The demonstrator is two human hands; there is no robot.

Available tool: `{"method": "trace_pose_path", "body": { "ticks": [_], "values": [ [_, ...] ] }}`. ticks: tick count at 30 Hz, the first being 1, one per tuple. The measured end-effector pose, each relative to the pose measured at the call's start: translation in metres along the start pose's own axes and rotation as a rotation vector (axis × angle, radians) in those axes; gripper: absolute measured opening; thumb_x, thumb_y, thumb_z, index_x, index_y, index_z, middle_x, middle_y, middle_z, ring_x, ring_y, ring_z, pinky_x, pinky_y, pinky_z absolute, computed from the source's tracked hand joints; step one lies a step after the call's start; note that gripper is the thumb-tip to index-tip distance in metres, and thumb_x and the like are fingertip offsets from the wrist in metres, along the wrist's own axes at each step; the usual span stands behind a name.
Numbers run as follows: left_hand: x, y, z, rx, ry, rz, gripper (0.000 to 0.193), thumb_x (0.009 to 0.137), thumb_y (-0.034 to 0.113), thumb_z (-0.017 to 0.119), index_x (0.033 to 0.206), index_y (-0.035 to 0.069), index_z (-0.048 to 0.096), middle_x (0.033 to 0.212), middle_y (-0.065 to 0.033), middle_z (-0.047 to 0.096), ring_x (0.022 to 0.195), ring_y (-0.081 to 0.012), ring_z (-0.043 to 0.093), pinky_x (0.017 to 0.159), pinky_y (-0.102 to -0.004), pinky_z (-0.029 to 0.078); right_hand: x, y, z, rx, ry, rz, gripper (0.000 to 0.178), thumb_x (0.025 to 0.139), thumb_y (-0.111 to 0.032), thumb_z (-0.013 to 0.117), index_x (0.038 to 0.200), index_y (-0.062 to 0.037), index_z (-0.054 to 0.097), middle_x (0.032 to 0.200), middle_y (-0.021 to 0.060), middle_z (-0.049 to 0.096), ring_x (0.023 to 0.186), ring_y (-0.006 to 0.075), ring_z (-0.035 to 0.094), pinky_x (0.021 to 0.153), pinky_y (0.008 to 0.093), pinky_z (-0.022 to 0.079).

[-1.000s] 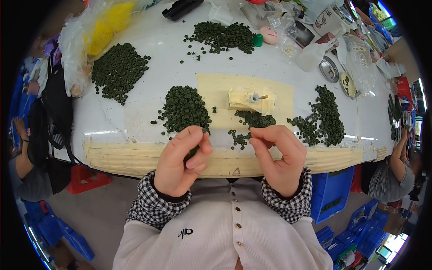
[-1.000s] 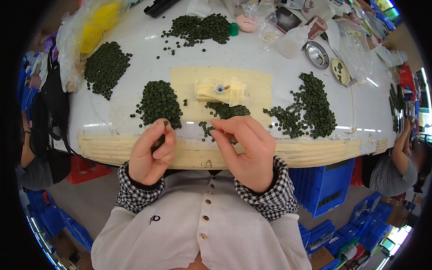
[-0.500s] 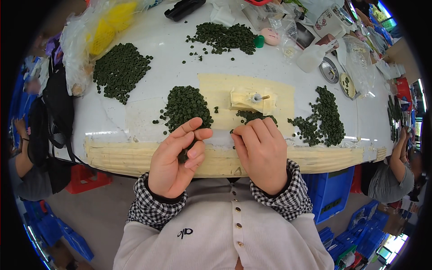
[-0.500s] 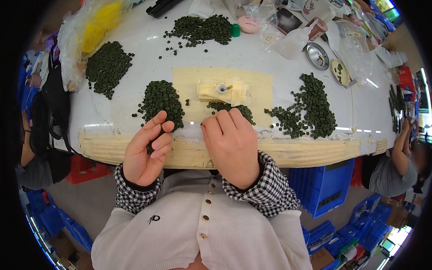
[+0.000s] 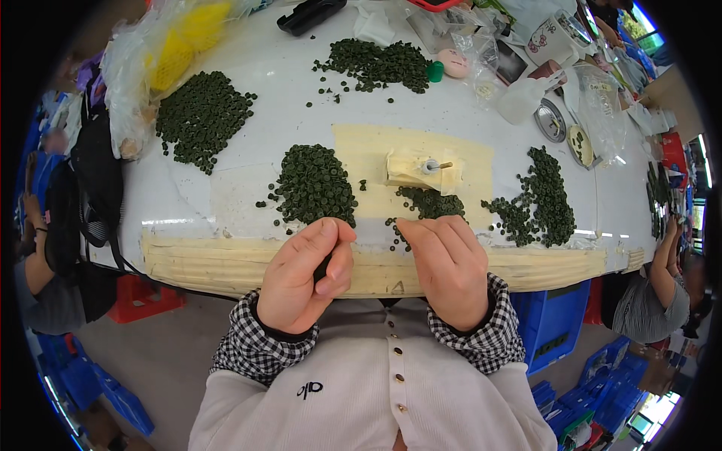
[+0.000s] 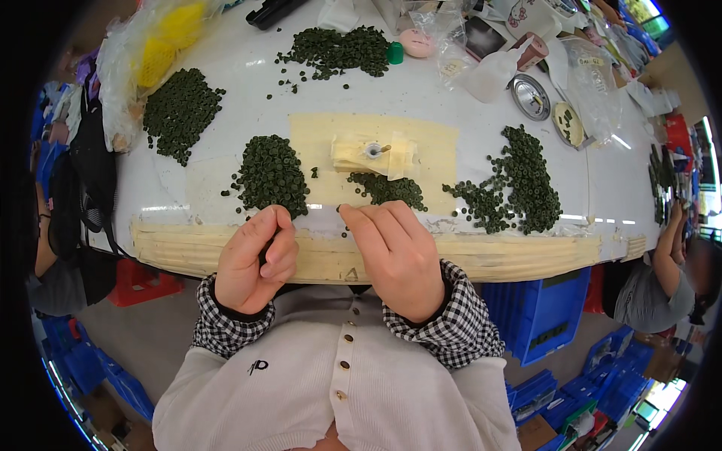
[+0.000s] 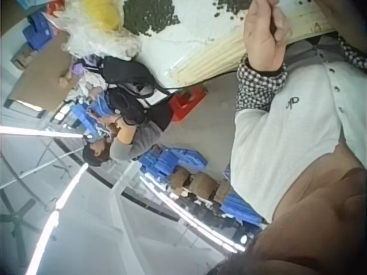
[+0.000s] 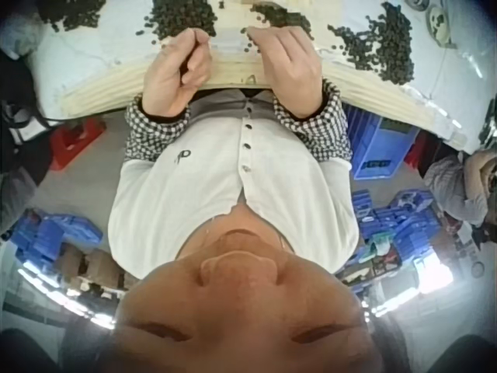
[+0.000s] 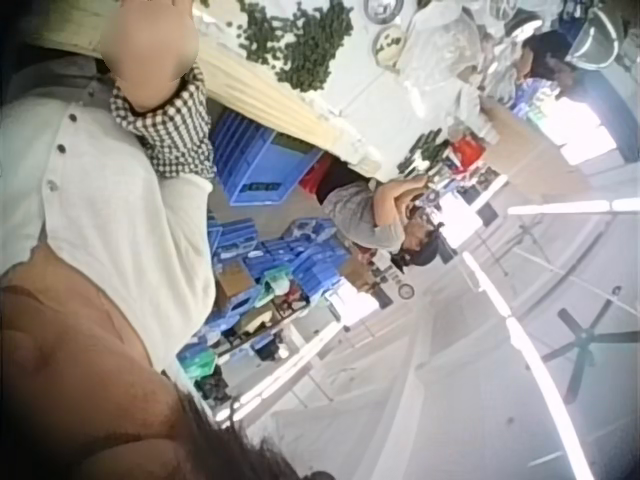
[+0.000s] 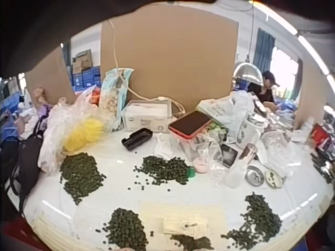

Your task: Assembling small green plastic components for toys at a factory workbench.

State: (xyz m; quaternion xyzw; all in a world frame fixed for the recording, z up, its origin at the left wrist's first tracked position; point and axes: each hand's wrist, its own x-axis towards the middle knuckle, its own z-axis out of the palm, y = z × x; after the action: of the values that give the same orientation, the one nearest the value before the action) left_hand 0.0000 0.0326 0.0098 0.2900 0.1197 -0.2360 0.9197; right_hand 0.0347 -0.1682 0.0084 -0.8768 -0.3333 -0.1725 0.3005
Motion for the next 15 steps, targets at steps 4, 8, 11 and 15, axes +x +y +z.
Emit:
{"method": "trace_pose_path", "body": {
  "ticks": [4,8,11,15],
  "values": [
    [0.0013,-0.0030,0.0077,0.056,0.054,-0.009,0.025,0.100,0.020,0.038,0.110,0.001,0.052,0.073,0.0013,0.047,0.055,-0.0038,0.036,0.048,-0.0183,0.029,-0.0003,0.0011,-0.0008,0.003,0.007,0.009,0.032,0.061,0.004,0.060,0.093,0.0034,0.063,0.085,0.0098,0.062,0.075,0.0240,0.057,0.066,0.0319,0.050],
    [0.0037,-0.0034,0.0097,0.080,0.012,-0.021,0.031,0.099,0.015,0.040,0.123,-0.002,0.049,0.080,0.0001,0.052,0.059,-0.0043,0.037,0.055,-0.0180,0.033,-0.0003,0.0039,-0.0023,0.053,0.009,0.019,0.029,0.061,0.004,0.062,0.090,0.0014,0.064,0.085,0.0088,0.062,0.076,0.0234,0.058,0.066,0.0316,0.050],
    [0.0054,-0.0051,0.0099,0.056,-0.003,-0.021,0.029,0.098,0.014,0.043,0.121,-0.001,0.051,0.086,-0.0018,0.058,0.060,-0.0041,0.037,0.055,-0.0174,0.033,0.0003,0.0025,-0.0017,0.114,0.040,0.072,0.028,0.064,0.007,0.064,0.091,0.0003,0.065,0.083,0.0084,0.062,0.074,0.0238,0.058,0.064,0.0314,0.050],
    [0.0071,-0.0085,0.0044,0.032,-0.040,-0.047,0.022,0.096,0.013,0.048,0.113,0.002,0.055,0.091,-0.0040,0.062,0.058,-0.0035,0.036,0.054,-0.0169,0.032,-0.0004,0.0005,-0.0087,0.278,0.073,0.176,0.026,0.067,0.009,0.066,0.091,-0.0002,0.066,0.080,0.0086,0.063,0.069,0.0229,0.059,0.062,0.0300,0.049]
  ]
}}
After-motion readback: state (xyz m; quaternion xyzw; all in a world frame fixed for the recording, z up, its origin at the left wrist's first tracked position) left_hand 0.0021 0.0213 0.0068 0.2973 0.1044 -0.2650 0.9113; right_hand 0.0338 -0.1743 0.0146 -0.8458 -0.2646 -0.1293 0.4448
